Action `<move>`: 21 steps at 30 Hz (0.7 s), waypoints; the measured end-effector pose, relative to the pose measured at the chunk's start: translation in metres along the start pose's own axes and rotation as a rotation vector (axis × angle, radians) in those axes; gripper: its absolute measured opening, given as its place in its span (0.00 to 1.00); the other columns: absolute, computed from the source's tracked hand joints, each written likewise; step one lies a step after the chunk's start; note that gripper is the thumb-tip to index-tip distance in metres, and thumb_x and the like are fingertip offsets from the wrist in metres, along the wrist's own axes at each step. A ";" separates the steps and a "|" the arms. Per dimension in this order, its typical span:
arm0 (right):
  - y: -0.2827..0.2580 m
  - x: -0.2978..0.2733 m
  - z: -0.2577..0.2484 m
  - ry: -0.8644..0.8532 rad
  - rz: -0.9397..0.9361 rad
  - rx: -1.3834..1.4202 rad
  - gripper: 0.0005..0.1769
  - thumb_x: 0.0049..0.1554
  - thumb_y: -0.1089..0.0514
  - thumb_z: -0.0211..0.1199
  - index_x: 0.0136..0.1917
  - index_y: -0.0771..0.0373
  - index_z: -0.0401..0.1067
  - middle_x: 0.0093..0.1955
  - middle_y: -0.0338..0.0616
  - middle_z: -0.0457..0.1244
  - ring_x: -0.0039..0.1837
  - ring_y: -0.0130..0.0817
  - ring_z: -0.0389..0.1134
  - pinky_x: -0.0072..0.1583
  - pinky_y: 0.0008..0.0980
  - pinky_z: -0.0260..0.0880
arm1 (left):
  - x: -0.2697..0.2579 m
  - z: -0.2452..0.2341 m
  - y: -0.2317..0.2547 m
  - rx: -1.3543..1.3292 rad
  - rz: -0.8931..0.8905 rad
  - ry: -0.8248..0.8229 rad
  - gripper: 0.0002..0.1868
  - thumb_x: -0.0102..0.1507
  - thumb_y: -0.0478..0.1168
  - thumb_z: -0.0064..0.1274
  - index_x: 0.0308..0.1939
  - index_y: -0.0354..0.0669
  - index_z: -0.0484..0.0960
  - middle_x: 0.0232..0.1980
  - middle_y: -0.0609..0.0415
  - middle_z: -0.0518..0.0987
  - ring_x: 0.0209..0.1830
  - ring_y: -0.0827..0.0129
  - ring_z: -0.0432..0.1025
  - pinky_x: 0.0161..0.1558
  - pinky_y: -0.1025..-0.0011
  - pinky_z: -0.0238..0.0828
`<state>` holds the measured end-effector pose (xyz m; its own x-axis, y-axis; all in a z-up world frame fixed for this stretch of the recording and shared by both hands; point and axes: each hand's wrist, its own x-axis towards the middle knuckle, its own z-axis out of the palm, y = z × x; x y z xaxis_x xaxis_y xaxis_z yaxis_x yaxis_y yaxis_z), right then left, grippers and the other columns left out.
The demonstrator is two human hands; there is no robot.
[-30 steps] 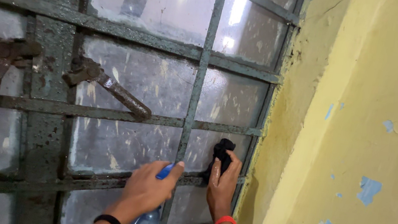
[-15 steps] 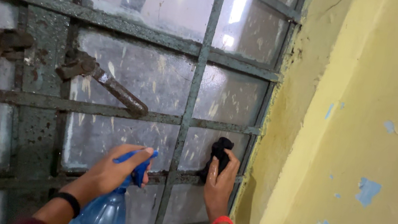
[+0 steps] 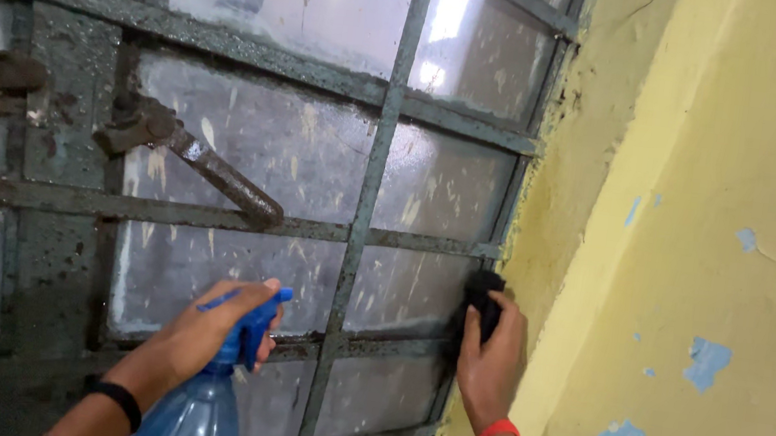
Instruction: The person sprays a cleaning solution onto a multi-pane window and wipes each pane with a black cloth. The person works systematically across the window surface, spraying and wiping repeatedly to remove dirt and residue.
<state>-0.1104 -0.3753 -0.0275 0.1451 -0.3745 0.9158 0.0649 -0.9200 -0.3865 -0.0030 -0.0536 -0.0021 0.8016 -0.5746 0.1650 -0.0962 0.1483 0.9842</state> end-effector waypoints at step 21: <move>-0.004 -0.001 0.021 -0.202 -0.390 -0.001 0.26 0.45 0.69 0.63 0.59 0.58 0.70 0.61 0.51 0.64 0.64 0.54 0.64 0.65 0.45 0.62 | -0.002 0.000 0.007 0.066 0.043 -0.103 0.27 0.64 0.59 0.47 0.34 0.35 0.80 0.27 0.45 0.82 0.28 0.61 0.79 0.38 0.66 0.73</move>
<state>-0.0906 -0.3683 -0.0293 0.3004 0.0311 0.9533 0.1524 -0.9882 -0.0158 -0.0046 -0.0514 0.0043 0.7311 -0.6494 0.2093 -0.1707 0.1228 0.9776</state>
